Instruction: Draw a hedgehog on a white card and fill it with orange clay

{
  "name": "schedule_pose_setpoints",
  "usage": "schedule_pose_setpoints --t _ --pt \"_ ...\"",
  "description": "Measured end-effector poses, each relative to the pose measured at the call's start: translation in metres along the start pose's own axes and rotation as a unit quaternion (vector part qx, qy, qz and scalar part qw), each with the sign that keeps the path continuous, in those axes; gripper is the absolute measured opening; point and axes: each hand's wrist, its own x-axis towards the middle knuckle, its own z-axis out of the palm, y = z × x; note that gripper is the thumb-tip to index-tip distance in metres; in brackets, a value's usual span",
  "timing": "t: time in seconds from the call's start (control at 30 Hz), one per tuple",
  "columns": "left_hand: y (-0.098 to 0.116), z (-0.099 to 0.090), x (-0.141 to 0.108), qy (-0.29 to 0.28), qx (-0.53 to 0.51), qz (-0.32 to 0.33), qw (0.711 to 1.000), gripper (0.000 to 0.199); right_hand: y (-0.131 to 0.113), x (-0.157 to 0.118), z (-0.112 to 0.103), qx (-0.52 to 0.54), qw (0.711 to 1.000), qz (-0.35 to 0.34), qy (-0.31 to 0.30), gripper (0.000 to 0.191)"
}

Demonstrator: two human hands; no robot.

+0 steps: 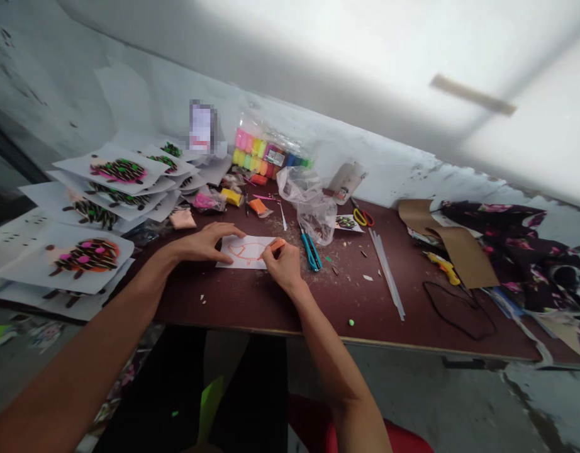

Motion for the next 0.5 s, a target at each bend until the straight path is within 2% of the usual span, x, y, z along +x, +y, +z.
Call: schedule_pose_setpoints --t 0.5 --pt "-0.0014 0.0017 0.0002 0.006 0.004 0.002 1.0 0.069 -0.0019 0.0007 -0.0013 0.002 1.0 0.015 -0.026 0.019"
